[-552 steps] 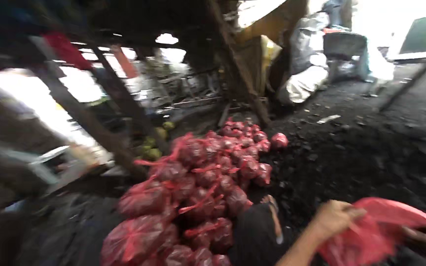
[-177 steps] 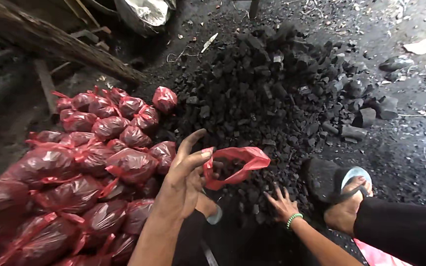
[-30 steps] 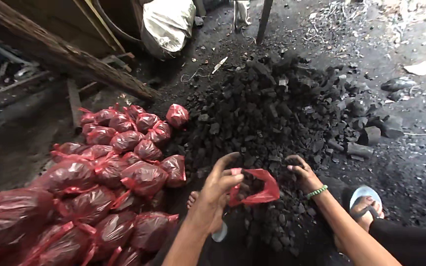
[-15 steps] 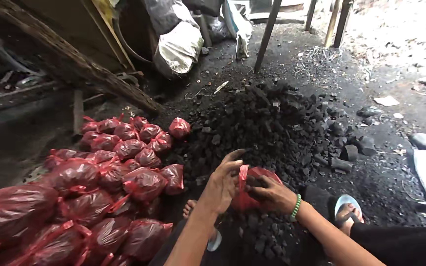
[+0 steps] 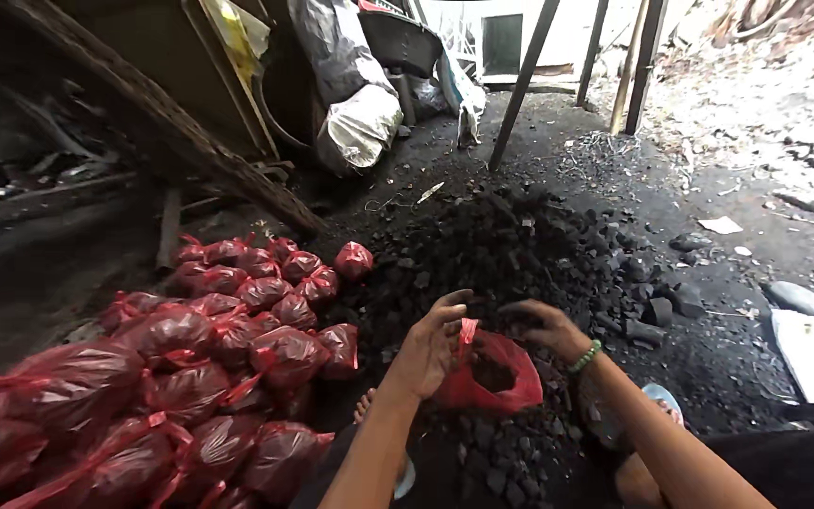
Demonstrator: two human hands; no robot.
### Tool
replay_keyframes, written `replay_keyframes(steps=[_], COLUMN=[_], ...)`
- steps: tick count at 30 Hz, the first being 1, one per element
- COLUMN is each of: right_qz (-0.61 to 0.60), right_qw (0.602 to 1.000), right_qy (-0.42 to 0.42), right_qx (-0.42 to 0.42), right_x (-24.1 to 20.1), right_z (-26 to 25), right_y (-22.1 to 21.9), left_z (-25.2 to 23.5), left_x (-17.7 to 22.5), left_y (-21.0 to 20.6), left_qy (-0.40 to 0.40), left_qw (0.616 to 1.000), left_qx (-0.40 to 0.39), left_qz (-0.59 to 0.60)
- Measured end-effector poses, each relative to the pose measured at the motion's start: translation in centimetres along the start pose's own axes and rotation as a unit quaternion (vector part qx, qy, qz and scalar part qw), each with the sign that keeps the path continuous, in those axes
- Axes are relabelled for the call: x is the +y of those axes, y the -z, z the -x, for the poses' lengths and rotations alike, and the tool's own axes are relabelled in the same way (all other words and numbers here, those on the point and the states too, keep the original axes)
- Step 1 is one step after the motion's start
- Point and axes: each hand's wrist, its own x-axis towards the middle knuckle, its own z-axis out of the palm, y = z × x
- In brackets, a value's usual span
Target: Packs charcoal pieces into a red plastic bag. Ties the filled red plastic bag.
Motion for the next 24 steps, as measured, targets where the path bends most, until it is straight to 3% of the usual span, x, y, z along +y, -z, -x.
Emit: replay_keyframes(steps=[3, 6, 8, 10, 11, 13, 15, 18, 20, 22, 24], right_qz=[0.219, 0.252, 0.304, 0.351, 0.355, 0.344, 0.331, 0.338, 0.382, 0.408, 0.358], right_qw=[0.971, 0.959, 0.942, 0.9, 0.89, 0.893, 0.911, 0.923, 0.906, 0.88, 0.889], right_qy=[-0.032, 0.099, 0.111, 0.02, -0.013, -0.027, 0.009, 0.076, 0.157, 0.244, 0.283], right_qx=[0.086, 0.082, -0.088, -0.256, -0.286, -0.288, -0.247, -0.169, -0.092, -0.001, 0.025], right_x=[0.2, 0.6, 1.0, 1.7, 2.1, 1.9, 1.1, -0.7, -1.4, -2.5, -4.7], right_z=[0.6, 3.6, 5.6, 6.2, 6.2, 6.4, 6.8, 7.6, 8.5, 9.1, 9.3], right_y=[0.6, -2.2, -3.6, -3.5, -3.1, -1.8, -0.4, 0.9, 0.5, -0.3, -1.2], left_z=[0.3, 0.3, 0.2, 0.2, 0.2, 0.3, 0.1, 0.0, 0.3, 0.3, 0.2], left_x=[0.0, 0.0, 0.0, -0.3, -0.4, -0.5, -1.1, -2.9, -3.3, -3.0, -2.8], left_y=[-0.1, 0.5, 1.0, 1.4, 1.5, 1.8, 2.4, 2.8, 1.8, 1.1, 1.2], left_qy=[-0.001, 0.005, 0.004, -0.006, -0.009, 0.0, 0.073, 0.196, 0.246, 0.274, 0.243], left_qw=[1.0, 1.0, 0.999, 0.996, 0.988, 0.927, 0.815, 0.657, 0.58, 0.555, 0.617], left_qx=[0.008, 0.019, 0.02, 0.035, 0.052, 0.071, 0.053, -0.031, -0.052, -0.066, -0.089], left_qz=[0.002, -0.015, -0.032, -0.084, -0.148, -0.368, -0.572, -0.728, -0.775, -0.783, -0.743])
